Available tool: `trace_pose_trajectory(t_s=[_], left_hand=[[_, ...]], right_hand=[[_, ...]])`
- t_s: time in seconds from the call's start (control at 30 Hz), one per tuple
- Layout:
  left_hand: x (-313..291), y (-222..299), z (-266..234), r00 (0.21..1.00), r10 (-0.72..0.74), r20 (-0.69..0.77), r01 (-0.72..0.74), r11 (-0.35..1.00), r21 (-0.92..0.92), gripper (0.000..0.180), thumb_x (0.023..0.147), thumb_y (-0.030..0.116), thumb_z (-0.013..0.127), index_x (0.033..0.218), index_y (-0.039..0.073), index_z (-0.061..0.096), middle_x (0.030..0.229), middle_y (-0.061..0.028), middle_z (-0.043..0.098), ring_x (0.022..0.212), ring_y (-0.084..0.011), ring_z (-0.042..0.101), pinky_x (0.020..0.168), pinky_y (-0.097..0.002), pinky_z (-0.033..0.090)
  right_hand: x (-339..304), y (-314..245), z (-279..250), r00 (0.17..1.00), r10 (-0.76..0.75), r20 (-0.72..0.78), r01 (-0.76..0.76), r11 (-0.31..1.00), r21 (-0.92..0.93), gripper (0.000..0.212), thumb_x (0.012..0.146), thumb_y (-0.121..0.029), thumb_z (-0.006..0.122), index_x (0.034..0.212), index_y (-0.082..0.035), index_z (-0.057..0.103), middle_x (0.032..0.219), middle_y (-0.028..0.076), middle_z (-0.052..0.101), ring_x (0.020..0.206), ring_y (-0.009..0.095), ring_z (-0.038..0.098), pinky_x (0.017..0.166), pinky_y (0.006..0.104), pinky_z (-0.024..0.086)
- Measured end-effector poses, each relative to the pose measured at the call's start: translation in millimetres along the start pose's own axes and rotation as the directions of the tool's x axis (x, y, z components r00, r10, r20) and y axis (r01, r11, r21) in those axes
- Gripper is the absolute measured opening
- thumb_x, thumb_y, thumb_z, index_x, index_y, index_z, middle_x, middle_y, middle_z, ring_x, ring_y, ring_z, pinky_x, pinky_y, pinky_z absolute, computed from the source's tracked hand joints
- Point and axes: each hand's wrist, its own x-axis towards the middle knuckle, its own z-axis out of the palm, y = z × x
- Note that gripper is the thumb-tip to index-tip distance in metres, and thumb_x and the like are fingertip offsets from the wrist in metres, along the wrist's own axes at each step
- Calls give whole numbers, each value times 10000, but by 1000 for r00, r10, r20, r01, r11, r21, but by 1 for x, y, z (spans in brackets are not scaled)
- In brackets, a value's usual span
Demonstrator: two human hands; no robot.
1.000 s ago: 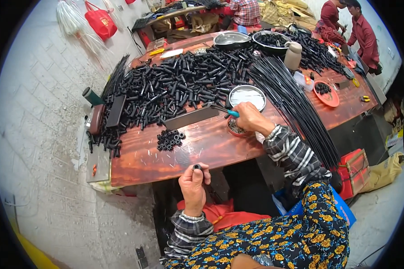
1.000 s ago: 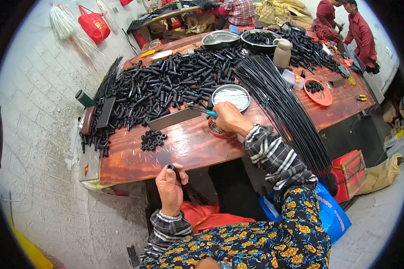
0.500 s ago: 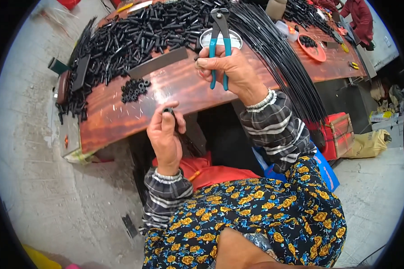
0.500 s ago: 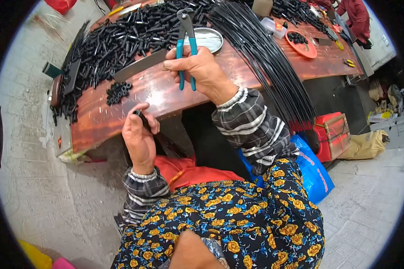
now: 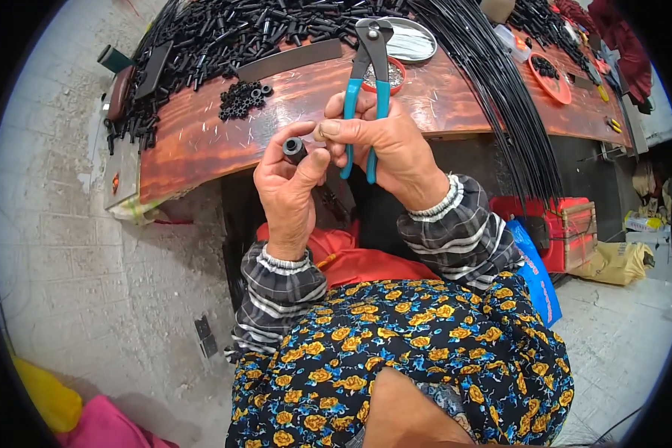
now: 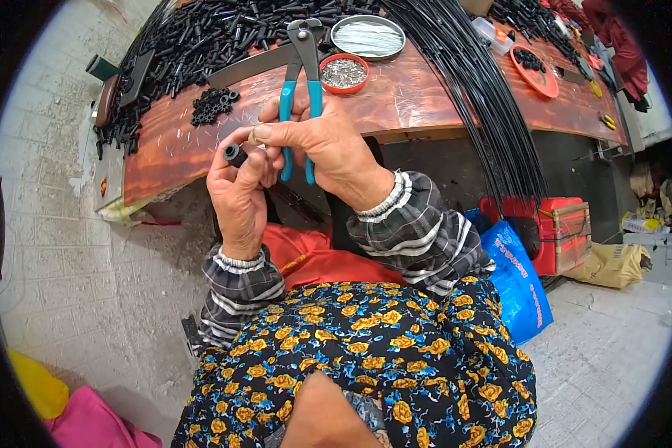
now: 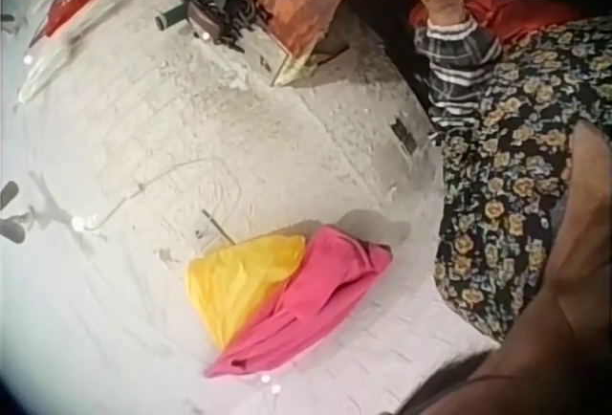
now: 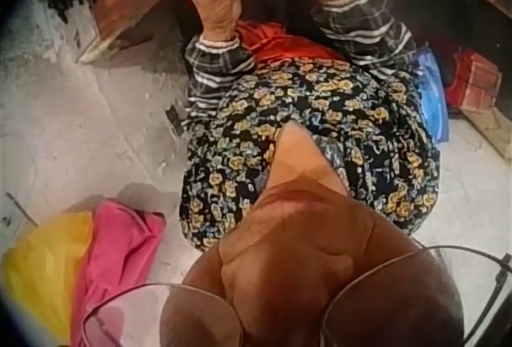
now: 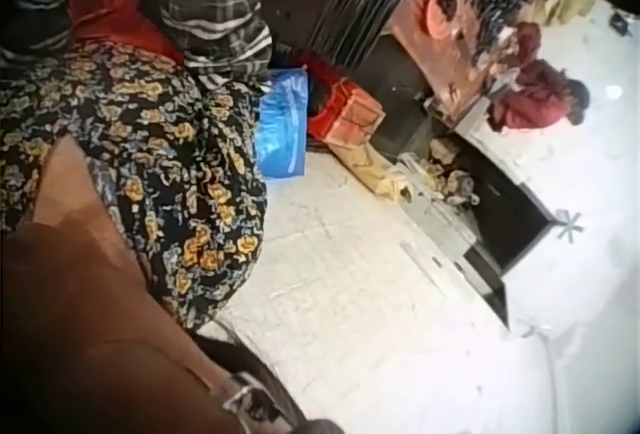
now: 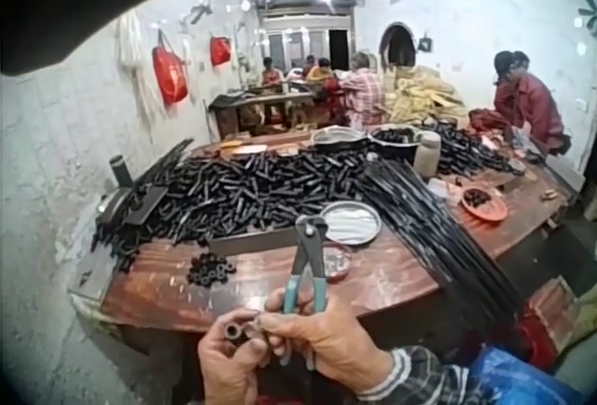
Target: Assembling small plastic components onto bundles of black electrical wires at a factory workbench.
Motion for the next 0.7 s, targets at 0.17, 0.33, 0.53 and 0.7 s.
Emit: trace_pose_trajectory(t_s=[0.17,0.33,0.53,0.7], left_hand=[[2,5,12,994,-7,-108,-4,995,-102,305,839,84,701,1102,-5,575,784,-12,598,620,-55,521,537,-182,378],[3,4,9,992,16,-128,-27,996,-82,282,844,90,697,1083,-7,583,790,-20,606,621,-58,525,536,-186,382],[5,4,3,996,4,-90,-9,998,-56,259,847,95,692,1062,-10,592,778,-14,599,610,-59,514,534,-188,378],[9,-1,2,999,-17,-35,13,994,-104,284,832,80,700,1074,-18,588,744,7,562,601,-57,486,533,-198,365]], right_hand=[[-5,3,6,1000,-4,-23,4,1000,5,178,809,-59,700,937,-13,587,776,52,624,630,119,596,543,237,481],[-5,7,5,997,-68,-27,68,998,10,178,796,-54,711,922,-17,591,769,46,622,624,113,596,541,233,483],[-4,6,-1,995,-100,15,101,992,-74,145,803,-76,709,882,-8,608,755,41,622,604,105,588,541,225,484],[-4,-11,-6,995,-96,40,103,966,-236,139,811,-93,698,882,0,622,743,30,616,604,89,579,544,212,469]])
